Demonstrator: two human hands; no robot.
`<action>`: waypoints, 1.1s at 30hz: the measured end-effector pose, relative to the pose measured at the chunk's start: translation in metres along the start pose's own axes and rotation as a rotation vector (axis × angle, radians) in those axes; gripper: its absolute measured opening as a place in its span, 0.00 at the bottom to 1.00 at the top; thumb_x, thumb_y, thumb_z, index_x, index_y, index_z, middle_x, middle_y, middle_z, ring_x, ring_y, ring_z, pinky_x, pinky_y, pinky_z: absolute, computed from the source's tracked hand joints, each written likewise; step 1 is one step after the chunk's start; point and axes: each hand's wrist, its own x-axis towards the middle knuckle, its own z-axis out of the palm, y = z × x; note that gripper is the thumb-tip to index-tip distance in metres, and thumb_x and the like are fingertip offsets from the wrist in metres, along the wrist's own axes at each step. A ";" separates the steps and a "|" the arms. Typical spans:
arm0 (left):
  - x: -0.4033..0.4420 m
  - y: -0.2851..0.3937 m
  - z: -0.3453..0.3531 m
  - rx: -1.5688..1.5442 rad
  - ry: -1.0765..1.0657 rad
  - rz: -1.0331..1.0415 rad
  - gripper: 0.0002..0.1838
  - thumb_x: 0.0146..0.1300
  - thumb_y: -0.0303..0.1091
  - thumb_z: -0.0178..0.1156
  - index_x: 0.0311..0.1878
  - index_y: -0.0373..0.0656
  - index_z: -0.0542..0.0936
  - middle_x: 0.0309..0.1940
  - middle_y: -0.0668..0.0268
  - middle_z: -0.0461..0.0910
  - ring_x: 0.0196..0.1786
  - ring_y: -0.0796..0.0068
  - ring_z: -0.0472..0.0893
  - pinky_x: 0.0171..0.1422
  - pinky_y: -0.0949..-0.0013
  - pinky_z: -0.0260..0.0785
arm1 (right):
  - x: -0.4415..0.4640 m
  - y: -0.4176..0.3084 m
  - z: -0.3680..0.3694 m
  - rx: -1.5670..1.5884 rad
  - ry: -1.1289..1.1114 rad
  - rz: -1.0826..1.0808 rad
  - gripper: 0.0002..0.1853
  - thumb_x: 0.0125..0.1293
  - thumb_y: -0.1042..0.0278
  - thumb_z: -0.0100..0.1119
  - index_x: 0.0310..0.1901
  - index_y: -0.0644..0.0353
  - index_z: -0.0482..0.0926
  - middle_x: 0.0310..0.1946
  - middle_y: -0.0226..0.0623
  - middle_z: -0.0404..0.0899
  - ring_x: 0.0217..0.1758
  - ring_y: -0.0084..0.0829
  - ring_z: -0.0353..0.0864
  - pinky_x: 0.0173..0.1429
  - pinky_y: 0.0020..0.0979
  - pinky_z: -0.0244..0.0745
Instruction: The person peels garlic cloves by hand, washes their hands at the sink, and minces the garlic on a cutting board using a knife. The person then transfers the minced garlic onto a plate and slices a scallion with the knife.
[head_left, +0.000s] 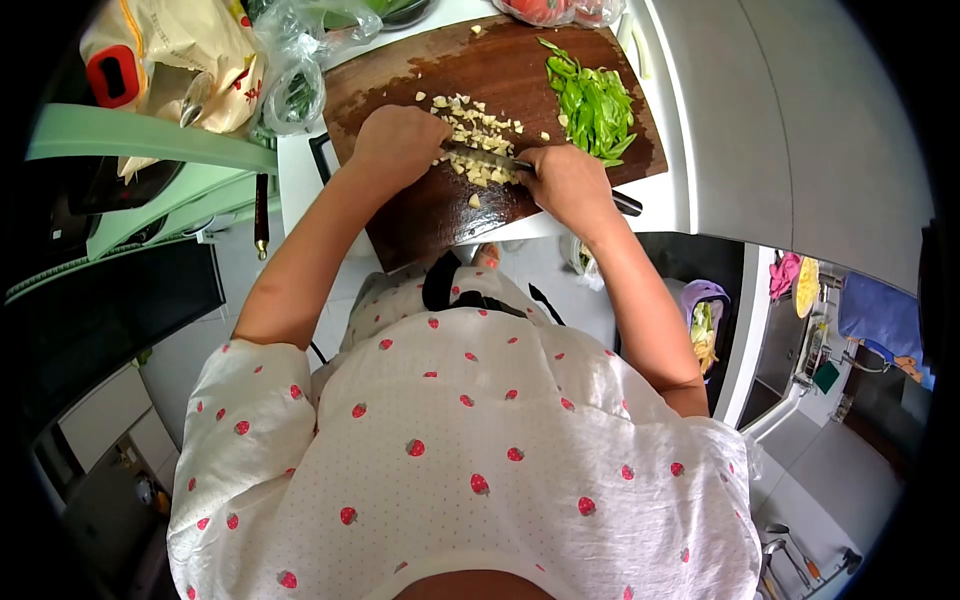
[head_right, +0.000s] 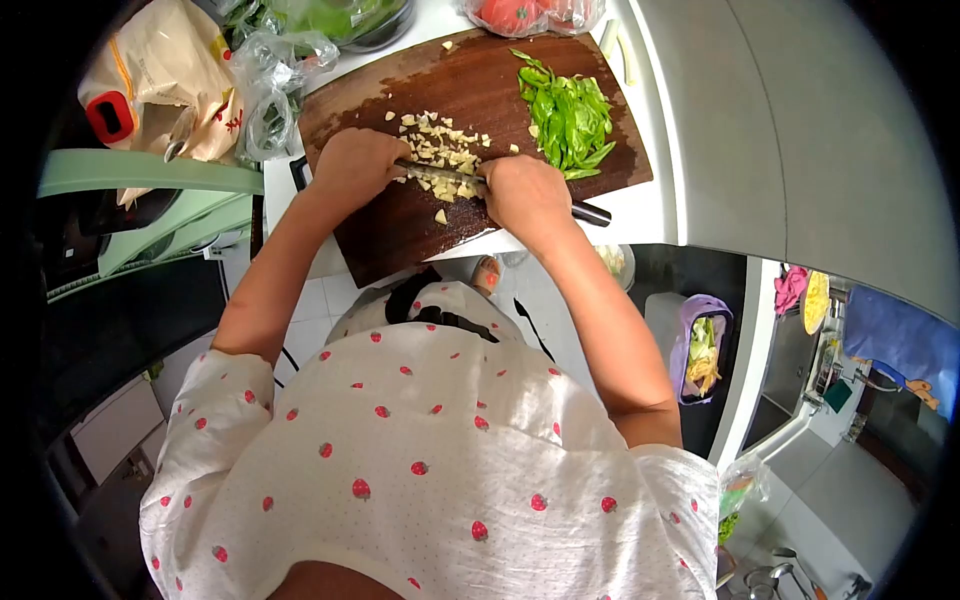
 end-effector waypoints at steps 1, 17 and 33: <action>-0.005 0.003 0.001 -0.024 0.006 0.003 0.08 0.49 0.38 0.64 0.32 0.47 0.81 0.27 0.63 0.80 0.34 0.60 0.80 0.39 0.59 0.70 | -0.003 0.002 0.002 0.002 -0.010 -0.006 0.09 0.57 0.63 0.58 0.37 0.55 0.83 0.27 0.46 0.79 0.33 0.46 0.79 0.37 0.42 0.73; -0.039 0.039 -0.023 -0.119 -0.057 -0.078 0.07 0.51 0.37 0.62 0.32 0.49 0.81 0.26 0.63 0.80 0.33 0.60 0.80 0.37 0.58 0.70 | -0.034 -0.004 -0.033 0.084 -0.078 -0.053 0.06 0.55 0.65 0.59 0.29 0.57 0.81 0.24 0.45 0.79 0.32 0.46 0.79 0.36 0.43 0.73; -0.004 0.015 -0.007 -0.016 0.027 -0.137 0.09 0.52 0.38 0.62 0.35 0.47 0.81 0.27 0.61 0.80 0.34 0.60 0.80 0.40 0.59 0.70 | 0.015 0.012 -0.021 -0.056 -0.011 -0.083 0.06 0.54 0.65 0.59 0.31 0.55 0.81 0.26 0.42 0.80 0.34 0.44 0.80 0.38 0.43 0.74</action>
